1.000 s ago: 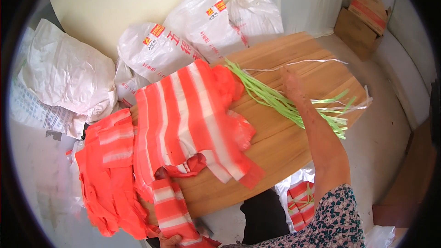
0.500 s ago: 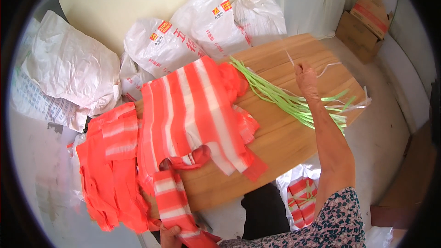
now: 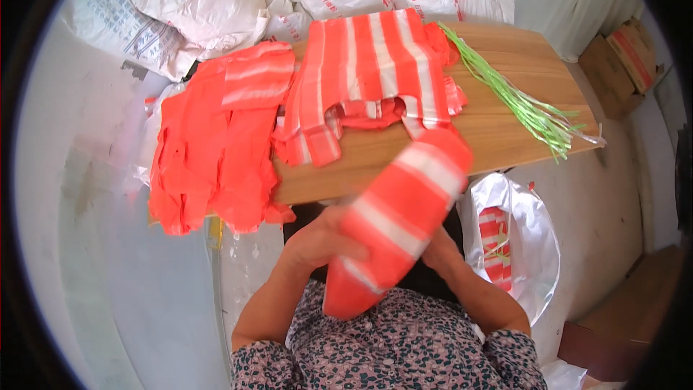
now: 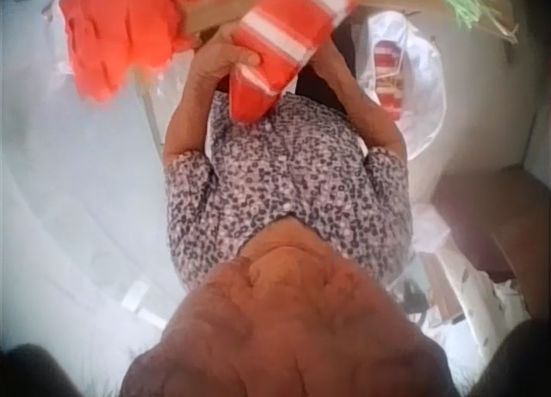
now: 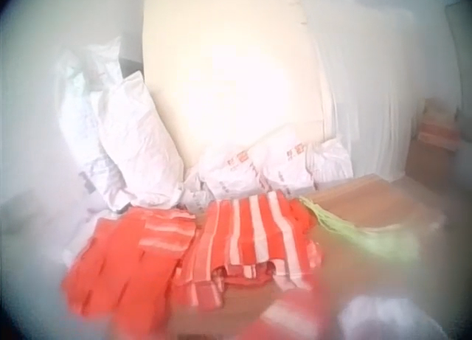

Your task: The person folds and rolls plastic bags on a table, ties the resulting bundle with a plastic strip, and places it into a large bag. The person then flattens and folds another stack of plastic bags on the table.

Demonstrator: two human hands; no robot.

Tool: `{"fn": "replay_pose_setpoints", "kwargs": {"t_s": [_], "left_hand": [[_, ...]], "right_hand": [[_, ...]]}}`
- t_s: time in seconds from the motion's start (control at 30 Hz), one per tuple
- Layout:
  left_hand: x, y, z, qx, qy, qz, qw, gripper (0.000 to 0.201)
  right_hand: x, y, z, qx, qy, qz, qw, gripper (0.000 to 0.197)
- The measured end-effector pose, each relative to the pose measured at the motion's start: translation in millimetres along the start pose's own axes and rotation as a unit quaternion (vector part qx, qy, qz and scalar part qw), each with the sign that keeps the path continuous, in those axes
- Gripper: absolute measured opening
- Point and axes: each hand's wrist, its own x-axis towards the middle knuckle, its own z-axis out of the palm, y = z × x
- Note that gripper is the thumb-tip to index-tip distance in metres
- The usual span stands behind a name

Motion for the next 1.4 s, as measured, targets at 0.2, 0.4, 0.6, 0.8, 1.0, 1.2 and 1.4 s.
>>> {"fn": "replay_pose_setpoints", "kwargs": {"t_s": [0.2,0.4,0.6,0.8,1.0,1.2,1.4], "left_hand": [[-13.6,-5.6,8.8,0.112,-0.05,-0.06,0.991,0.05],[-24.0,-42.0,-15.5,0.203,0.012,-0.114,0.972,0.056],[-24.7,-41.9,3.5,0.146,0.078,-0.08,0.983,0.056],[-36.7,-37.2,-15.3,0.09,0.076,-0.081,0.99,0.05],[-52.3,-32.3,-32.7,-0.013,0.136,-0.06,0.989,0.05],[-58.7,-22.8,-34.1,0.017,0.112,-0.033,0.993,0.066],[-63.3,-40.0,-52.0,0.026,0.112,-0.06,0.992,0.074]], "right_hand": [[-8.0,25.7,18.8,0.053,-0.094,-0.005,0.994,0.025],[-27.9,53.5,9.9,-0.01,-0.059,-0.033,0.998,0.025],[-27.4,76.6,-9.0,-0.184,-0.032,-0.152,0.971,0.033],[-45.9,19.1,-9.5,-0.147,-0.174,0.167,0.959,0.029],[-70.6,1.4,-8.9,-0.222,-0.24,0.184,0.927,0.023],[-42.1,20.6,28.7,-0.22,-0.244,0.169,0.929,0.022],[-23.7,26.9,72.2,-0.19,-0.203,0.006,0.961,0.01]]}}
